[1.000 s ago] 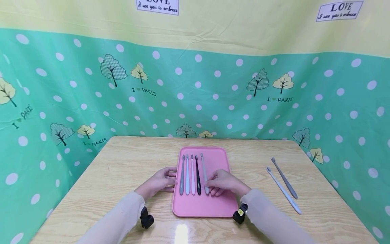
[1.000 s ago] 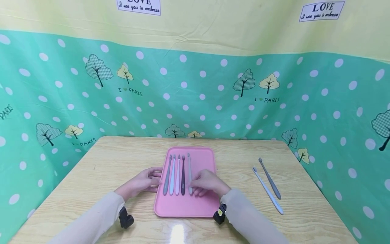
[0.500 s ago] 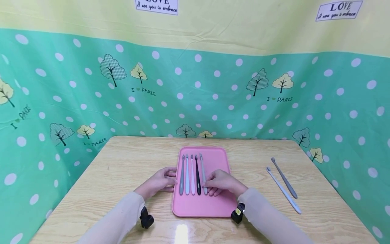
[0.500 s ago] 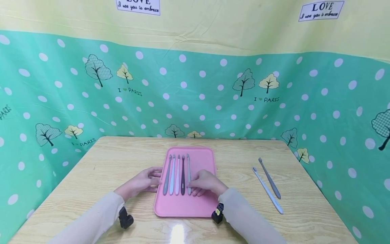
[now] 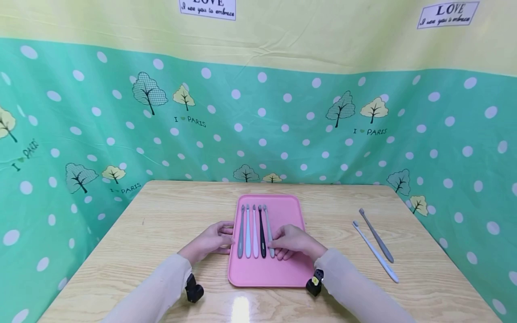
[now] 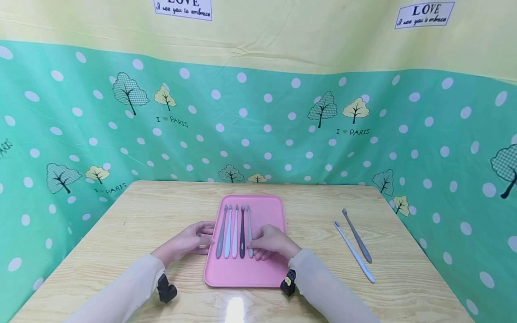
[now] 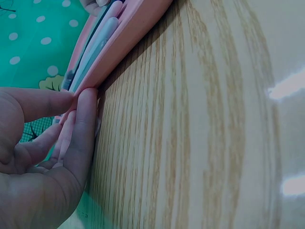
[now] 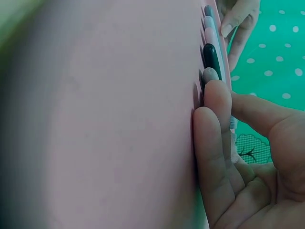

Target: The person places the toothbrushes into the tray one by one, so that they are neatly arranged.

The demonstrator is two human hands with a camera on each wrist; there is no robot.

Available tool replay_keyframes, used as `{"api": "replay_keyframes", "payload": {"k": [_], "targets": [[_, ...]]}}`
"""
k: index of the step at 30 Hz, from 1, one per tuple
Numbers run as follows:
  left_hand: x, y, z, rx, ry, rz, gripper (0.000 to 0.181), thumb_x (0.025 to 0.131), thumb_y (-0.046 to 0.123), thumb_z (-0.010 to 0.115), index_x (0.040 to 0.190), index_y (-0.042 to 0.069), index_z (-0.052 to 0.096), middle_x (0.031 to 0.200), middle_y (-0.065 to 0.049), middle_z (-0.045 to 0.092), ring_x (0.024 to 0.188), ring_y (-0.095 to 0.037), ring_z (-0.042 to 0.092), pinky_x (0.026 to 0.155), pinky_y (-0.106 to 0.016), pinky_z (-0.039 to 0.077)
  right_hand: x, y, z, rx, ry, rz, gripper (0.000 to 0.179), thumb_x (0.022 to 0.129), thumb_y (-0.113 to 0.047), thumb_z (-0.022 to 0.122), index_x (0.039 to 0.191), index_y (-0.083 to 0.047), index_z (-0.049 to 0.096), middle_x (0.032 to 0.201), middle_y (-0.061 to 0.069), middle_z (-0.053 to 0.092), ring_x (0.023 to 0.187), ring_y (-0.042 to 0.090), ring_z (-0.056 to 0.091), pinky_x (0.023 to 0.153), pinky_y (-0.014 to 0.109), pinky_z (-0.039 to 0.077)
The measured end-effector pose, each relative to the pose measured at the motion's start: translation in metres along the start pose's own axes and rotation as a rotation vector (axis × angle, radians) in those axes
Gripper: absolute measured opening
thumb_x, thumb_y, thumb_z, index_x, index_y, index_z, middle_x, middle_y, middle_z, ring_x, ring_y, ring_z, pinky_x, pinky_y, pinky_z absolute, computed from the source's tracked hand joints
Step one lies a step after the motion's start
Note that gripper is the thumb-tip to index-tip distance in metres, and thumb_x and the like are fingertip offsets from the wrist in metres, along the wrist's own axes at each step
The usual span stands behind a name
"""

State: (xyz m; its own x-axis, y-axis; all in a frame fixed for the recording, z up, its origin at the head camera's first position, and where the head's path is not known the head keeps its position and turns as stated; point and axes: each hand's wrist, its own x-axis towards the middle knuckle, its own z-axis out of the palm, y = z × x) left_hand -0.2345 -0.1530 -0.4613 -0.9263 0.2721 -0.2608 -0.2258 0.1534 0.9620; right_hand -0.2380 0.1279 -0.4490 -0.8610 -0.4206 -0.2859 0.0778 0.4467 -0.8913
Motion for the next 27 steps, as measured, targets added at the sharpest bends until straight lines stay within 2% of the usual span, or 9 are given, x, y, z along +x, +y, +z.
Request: {"api": "replay_keyframes", "payload": {"k": [10, 27], "targets": [[-0.0003, 0.0000, 0.0004, 0.001, 0.004, -0.004, 0.067, 0.089, -0.004, 0.064, 0.150, 0.000, 0.038, 0.126, -0.021, 0.051, 0.099, -0.028, 0.063, 0.082, -0.040, 0.062, -0.0003, 0.0032, -0.0015, 0.010, 0.015, -0.013, 0.049, 0.089, -0.019, 0.076, 0.123, 0.004, 0.049, 0.076, 0.016, 0.067, 0.056, 0.018, 0.067, 0.051, 0.033, 0.062], [0.0000, 0.0006, 0.0005, 0.004, -0.005, 0.007, 0.066, 0.089, -0.003, 0.064, 0.150, -0.002, 0.037, 0.126, -0.022, 0.050, 0.098, -0.027, 0.064, 0.083, -0.040, 0.062, 0.0007, 0.0042, -0.0015, 0.015, 0.011, -0.023, 0.052, 0.091, -0.018, 0.074, 0.129, 0.005, 0.047, 0.075, 0.015, 0.068, 0.055, 0.017, 0.067, 0.051, 0.032, 0.061]]}}
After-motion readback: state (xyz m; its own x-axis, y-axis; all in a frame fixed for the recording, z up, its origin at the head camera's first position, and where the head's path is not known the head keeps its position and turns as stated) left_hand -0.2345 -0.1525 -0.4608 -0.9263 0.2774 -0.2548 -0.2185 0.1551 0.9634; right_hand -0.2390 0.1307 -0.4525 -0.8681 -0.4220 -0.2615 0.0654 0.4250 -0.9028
